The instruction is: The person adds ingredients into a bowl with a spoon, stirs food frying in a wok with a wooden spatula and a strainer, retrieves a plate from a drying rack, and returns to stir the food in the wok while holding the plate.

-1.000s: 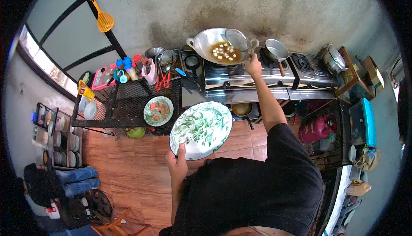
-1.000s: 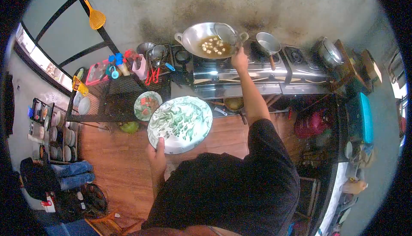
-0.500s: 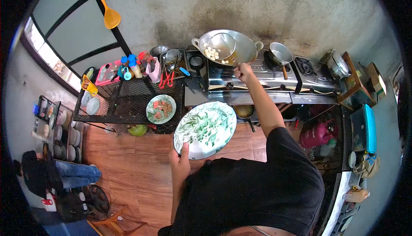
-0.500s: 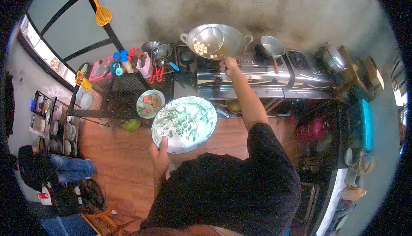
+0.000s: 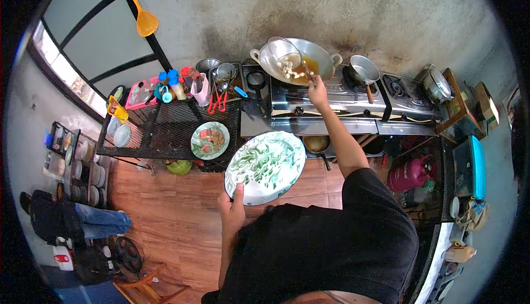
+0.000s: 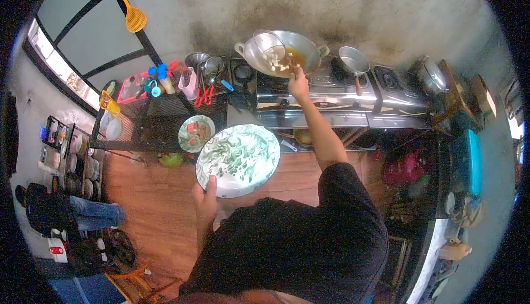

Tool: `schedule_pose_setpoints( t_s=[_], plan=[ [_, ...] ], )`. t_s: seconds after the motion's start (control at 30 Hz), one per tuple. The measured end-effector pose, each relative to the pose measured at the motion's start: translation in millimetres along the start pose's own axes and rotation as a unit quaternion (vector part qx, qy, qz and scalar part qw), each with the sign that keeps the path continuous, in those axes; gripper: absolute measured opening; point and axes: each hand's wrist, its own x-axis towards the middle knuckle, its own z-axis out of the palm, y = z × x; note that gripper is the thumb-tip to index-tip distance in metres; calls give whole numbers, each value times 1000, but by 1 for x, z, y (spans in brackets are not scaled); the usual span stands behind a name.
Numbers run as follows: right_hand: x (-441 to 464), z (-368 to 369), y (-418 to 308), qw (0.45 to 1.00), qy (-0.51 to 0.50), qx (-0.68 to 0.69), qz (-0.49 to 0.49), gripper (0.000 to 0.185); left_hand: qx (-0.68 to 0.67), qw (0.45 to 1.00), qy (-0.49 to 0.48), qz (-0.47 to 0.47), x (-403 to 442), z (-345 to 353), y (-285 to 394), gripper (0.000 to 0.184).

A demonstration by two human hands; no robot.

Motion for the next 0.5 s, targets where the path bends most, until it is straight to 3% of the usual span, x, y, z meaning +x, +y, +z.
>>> schedule_pose_setpoints(
  t_s=[0.07, 0.3, 0.4, 0.43, 0.5],
  plan=[
    [-6, -4, -8, 995, 16, -84, -47, 31, -11, 1000, -9, 0, 2, -1, -4, 32],
    [-23, -13, -23, 986, 21, -157, -62, 28, -1, 999, -30, -11, 1, -3, 3, 35],
    [-25, -15, -21, 987, 37, -89, -127, 28, -20, 999, -38, -15, 7, -7, -19, 38],
    [-27, -16, -23, 997, 13, -46, -67, 28, -23, 999, -37, -16, 7, -8, -22, 39],
    [-24, -12, -5, 998, 0, -34, -60, 28, -16, 999, -42, -16, 8, -8, -19, 41]
  ],
)
